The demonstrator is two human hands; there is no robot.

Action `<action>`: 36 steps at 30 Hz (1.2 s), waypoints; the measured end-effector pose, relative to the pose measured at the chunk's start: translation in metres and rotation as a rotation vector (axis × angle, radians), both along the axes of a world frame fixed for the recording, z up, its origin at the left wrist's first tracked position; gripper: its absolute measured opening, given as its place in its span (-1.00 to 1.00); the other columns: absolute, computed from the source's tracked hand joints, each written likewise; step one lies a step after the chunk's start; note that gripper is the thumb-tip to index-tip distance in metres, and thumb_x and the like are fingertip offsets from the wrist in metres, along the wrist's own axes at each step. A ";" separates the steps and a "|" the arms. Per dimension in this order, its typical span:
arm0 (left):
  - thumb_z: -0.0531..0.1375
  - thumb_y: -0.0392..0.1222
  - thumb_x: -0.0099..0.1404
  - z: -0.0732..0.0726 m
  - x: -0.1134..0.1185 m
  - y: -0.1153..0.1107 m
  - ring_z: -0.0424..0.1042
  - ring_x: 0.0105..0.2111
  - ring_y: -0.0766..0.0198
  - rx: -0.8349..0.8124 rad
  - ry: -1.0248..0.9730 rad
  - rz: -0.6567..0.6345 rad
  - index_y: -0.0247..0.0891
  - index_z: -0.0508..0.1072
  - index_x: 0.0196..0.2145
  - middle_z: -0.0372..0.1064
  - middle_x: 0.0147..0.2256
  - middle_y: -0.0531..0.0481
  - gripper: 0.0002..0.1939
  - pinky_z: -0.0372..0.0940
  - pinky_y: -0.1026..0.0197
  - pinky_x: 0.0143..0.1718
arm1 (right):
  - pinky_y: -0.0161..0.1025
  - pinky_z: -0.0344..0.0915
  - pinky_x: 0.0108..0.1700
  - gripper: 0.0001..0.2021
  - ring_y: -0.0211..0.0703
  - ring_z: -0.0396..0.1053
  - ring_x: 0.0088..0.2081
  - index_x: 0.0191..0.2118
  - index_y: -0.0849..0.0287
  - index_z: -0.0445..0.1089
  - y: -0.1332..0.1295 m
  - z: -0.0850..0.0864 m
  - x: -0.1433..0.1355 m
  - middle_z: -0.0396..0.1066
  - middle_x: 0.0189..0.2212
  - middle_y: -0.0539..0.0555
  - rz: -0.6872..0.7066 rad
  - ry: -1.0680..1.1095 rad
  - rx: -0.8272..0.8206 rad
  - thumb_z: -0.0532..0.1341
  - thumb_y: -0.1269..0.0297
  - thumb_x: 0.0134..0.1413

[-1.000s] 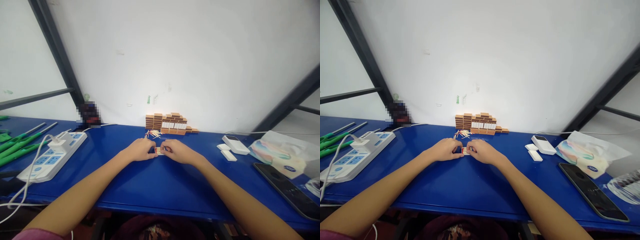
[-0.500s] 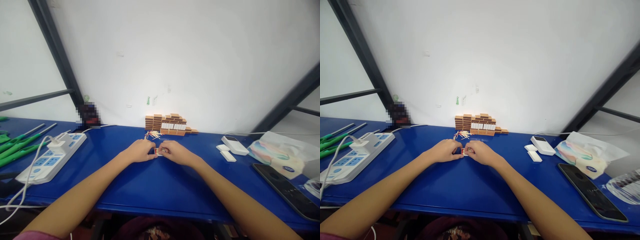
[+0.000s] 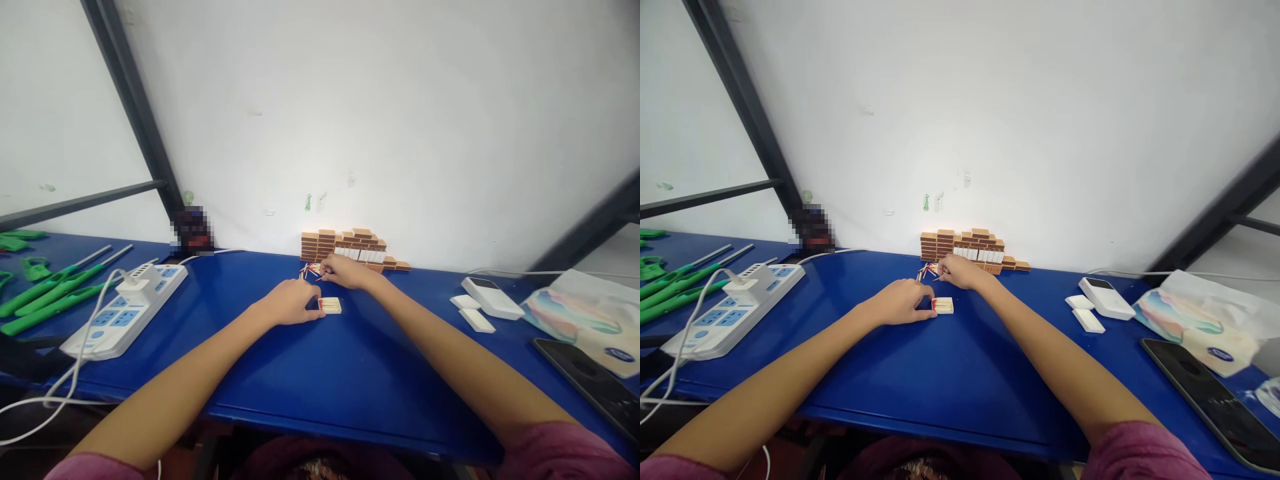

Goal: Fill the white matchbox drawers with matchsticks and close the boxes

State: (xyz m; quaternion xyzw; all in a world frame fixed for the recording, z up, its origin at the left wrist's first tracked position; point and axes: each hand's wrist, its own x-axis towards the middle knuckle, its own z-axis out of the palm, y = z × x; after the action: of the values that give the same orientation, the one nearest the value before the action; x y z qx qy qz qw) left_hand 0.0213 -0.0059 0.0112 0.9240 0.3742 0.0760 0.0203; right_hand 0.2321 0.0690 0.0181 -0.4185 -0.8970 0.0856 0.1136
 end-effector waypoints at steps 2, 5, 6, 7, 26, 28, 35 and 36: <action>0.26 0.11 0.33 0.001 0.000 0.000 0.52 -0.34 0.09 -0.013 -0.006 -0.001 -0.14 0.57 -0.15 0.52 -0.38 -0.03 -0.70 0.25 0.17 -0.35 | -0.29 0.12 -0.28 -0.90 -0.16 0.35 -0.32 -0.32 0.22 0.49 0.001 0.003 -0.005 0.51 -0.32 0.12 0.006 -0.049 -0.030 0.25 0.44 0.24; 0.26 0.11 0.33 0.003 0.000 0.000 0.51 -0.37 0.10 -0.031 -0.006 0.004 -0.15 0.56 -0.17 0.51 -0.41 -0.02 -0.70 0.24 0.18 -0.36 | -0.27 0.09 -0.33 -0.82 -0.16 0.34 -0.36 -0.35 0.23 0.47 -0.002 0.006 -0.010 0.52 -0.33 0.15 -0.034 -0.140 -0.028 0.20 0.37 0.31; 0.26 0.12 0.33 0.004 0.000 -0.001 0.51 -0.37 0.10 -0.034 -0.004 0.007 -0.15 0.56 -0.17 0.51 -0.41 -0.01 -0.70 0.24 0.18 -0.37 | -0.26 0.09 -0.34 -0.80 -0.15 0.34 -0.37 -0.35 0.23 0.46 -0.004 0.006 -0.011 0.52 -0.33 0.17 -0.048 -0.167 -0.021 0.19 0.34 0.33; 0.26 0.12 0.33 0.004 0.000 -0.001 0.52 -0.36 0.09 -0.033 -0.002 0.011 -0.15 0.56 -0.16 0.51 -0.41 -0.02 -0.69 0.24 0.18 -0.37 | -0.26 0.08 -0.34 -0.79 -0.14 0.34 -0.37 -0.35 0.23 0.46 -0.006 0.007 -0.010 0.52 -0.32 0.18 -0.057 -0.181 -0.011 0.19 0.32 0.34; 0.23 0.13 0.35 0.001 0.001 -0.002 0.54 -0.31 0.03 0.026 0.034 0.029 -0.19 0.55 -0.15 0.52 -0.39 -0.08 -0.66 0.25 0.16 -0.37 | -0.30 0.17 -0.26 -0.89 -0.12 0.39 -0.23 -0.24 0.23 0.48 -0.084 0.011 0.003 0.50 -0.22 0.16 -0.006 -0.053 -0.059 0.19 0.44 0.26; 0.24 0.12 0.35 0.002 0.001 -0.002 0.53 -0.34 0.06 0.012 0.024 0.022 -0.19 0.55 -0.15 0.51 -0.39 -0.07 -0.67 0.23 0.18 -0.38 | -0.30 0.14 -0.30 -0.87 -0.15 0.37 -0.29 -0.29 0.22 0.47 -0.085 0.015 0.007 0.50 -0.31 0.12 -0.005 -0.010 -0.056 0.18 0.44 0.26; 0.26 0.19 0.32 0.008 -0.003 0.002 0.42 -0.48 0.26 -0.158 -0.170 -0.028 -0.18 0.58 -0.17 0.45 -0.47 0.06 -0.62 0.13 0.24 -0.43 | -0.27 0.19 -0.32 -0.81 -0.15 0.37 -0.39 -0.29 0.21 0.51 -0.067 0.019 0.090 0.52 -0.40 0.08 -0.215 0.170 -0.103 0.20 0.24 0.24; 0.27 0.20 0.31 0.008 -0.003 0.003 0.41 -0.49 0.27 -0.161 -0.178 -0.031 -0.18 0.58 -0.18 0.44 -0.48 0.06 -0.61 0.13 0.24 -0.44 | -0.27 0.21 -0.31 -0.82 -0.15 0.39 -0.39 -0.31 0.21 0.52 -0.060 0.017 0.109 0.52 -0.41 0.08 -0.309 0.195 -0.090 0.22 0.24 0.21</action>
State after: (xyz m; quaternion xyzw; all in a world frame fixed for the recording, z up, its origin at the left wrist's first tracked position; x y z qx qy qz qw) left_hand 0.0180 -0.0033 0.0196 0.9147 0.3614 0.1269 0.1287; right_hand 0.3408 0.0091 0.0347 -0.5457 -0.8021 0.1473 0.1927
